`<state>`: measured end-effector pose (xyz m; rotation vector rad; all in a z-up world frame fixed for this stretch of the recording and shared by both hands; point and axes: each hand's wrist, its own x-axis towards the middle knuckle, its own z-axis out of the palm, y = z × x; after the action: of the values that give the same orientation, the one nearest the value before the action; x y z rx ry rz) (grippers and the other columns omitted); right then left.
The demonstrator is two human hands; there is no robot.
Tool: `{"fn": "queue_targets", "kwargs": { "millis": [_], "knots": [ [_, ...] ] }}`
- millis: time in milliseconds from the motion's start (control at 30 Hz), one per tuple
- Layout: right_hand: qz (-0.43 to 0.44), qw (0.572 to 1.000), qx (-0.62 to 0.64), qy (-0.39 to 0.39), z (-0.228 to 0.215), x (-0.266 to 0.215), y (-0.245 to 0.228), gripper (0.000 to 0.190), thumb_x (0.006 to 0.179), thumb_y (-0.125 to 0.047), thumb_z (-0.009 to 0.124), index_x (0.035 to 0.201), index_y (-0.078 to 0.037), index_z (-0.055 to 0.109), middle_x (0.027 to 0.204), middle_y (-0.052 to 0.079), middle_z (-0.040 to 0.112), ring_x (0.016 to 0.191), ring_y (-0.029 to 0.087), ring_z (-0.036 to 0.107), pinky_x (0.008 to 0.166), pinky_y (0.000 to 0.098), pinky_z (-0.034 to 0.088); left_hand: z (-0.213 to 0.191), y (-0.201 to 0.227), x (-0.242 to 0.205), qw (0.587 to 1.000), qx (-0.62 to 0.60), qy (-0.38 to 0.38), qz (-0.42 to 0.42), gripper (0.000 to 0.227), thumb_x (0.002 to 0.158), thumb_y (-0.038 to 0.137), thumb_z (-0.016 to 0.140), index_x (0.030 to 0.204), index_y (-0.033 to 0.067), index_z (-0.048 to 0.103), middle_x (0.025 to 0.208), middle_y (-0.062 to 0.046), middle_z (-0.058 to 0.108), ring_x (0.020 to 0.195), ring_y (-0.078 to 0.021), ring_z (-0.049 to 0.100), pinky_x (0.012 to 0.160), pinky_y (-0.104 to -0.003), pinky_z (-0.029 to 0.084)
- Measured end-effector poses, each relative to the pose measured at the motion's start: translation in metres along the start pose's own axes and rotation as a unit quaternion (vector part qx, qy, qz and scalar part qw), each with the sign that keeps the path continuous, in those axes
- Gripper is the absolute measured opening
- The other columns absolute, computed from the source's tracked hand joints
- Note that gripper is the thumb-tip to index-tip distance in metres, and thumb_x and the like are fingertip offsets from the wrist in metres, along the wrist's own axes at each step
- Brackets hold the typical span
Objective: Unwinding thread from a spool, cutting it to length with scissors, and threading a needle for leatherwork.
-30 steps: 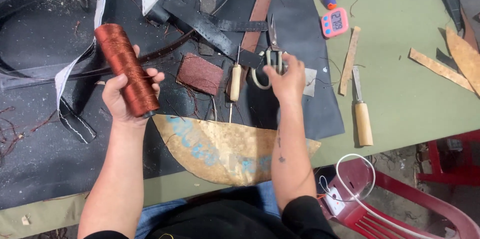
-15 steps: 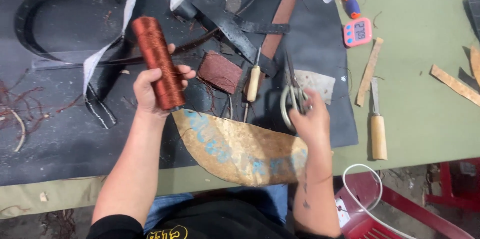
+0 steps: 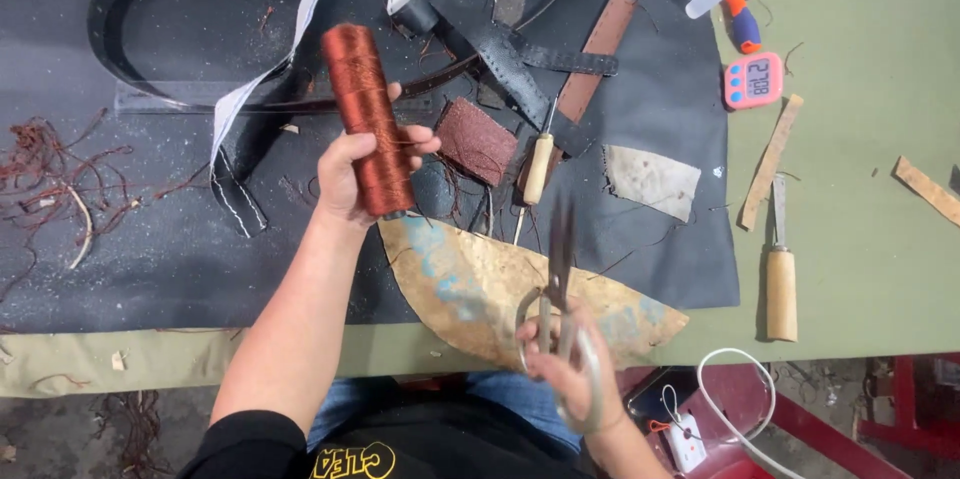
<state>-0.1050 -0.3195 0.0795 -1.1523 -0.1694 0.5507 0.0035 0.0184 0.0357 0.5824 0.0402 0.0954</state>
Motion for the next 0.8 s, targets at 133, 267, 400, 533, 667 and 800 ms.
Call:
{"fn": "queue_targets", "kwargs": {
  "millis": [133,267,400,533,667,800],
  "knots": [
    [0.070,0.988,0.103,-0.094,0.020,0.014,0.011,0.022,0.101,-0.026,0.064,0.097,-0.005,0.060,0.078,0.003,0.061,0.056,0.008,0.051,0.048,0.0201,0.043,0.003,-0.007,-0.003,0.999,0.022,-0.035,0.001,0.078,0.079,0.023,0.069,0.150,0.0033,0.042,0.111,-0.029,0.073,0.106,-0.0459,0.073,0.081,-0.037,0.059],
    [0.139,0.982,0.063,-0.112,0.018,0.024,0.041,0.069,0.087,-0.037,0.080,0.135,0.006,0.054,0.101,0.000,0.062,0.063,0.001,0.051,0.049,0.0161,0.042,0.020,-0.003,-0.008,0.997,0.047,-0.065,-0.005,0.078,0.080,0.021,0.070,0.148,0.0010,0.039,0.110,-0.027,0.073,0.104,-0.0428,0.073,0.078,-0.036,0.060],
    [0.163,0.978,-0.010,-0.128,0.050,0.037,0.029,0.121,0.053,-0.092,0.072,0.129,0.000,0.054,0.097,-0.002,0.049,0.057,-0.001,0.041,0.046,0.0157,0.040,0.025,-0.006,-0.015,0.992,0.045,-0.119,-0.026,0.076,0.083,0.022,0.073,0.148,0.0032,0.039,0.112,-0.028,0.072,0.104,-0.0393,0.073,0.093,-0.044,0.057],
    [0.128,0.979,-0.029,-0.154,0.047,0.045,0.039,0.119,0.063,-0.097,0.057,0.131,0.000,0.051,0.100,-0.001,0.047,0.061,0.002,0.045,0.047,0.0178,0.046,0.024,-0.007,-0.017,0.988,0.015,-0.152,-0.031,0.076,0.084,0.022,0.074,0.149,0.0019,0.041,0.115,-0.031,0.070,0.108,-0.0427,0.071,0.103,-0.052,0.054],
    [0.139,0.979,-0.049,-0.143,0.054,0.045,0.033,0.122,0.059,-0.099,0.058,0.130,0.000,0.052,0.098,-0.002,0.048,0.063,0.002,0.044,0.047,0.0176,0.045,0.026,-0.004,-0.019,0.989,0.010,-0.144,-0.044,0.078,0.083,0.021,0.075,0.150,0.0025,0.040,0.116,-0.032,0.069,0.108,-0.0425,0.071,0.092,-0.044,0.058],
    [0.139,0.979,-0.052,-0.139,0.056,0.038,0.031,0.118,0.062,-0.097,0.061,0.132,-0.003,0.050,0.099,-0.001,0.048,0.063,0.001,0.044,0.048,0.0166,0.043,0.026,-0.004,-0.021,0.990,0.010,-0.137,-0.036,0.076,0.083,0.022,0.074,0.149,0.0028,0.042,0.116,-0.032,0.070,0.110,-0.0426,0.071,0.094,-0.043,0.056]
  ]
}}
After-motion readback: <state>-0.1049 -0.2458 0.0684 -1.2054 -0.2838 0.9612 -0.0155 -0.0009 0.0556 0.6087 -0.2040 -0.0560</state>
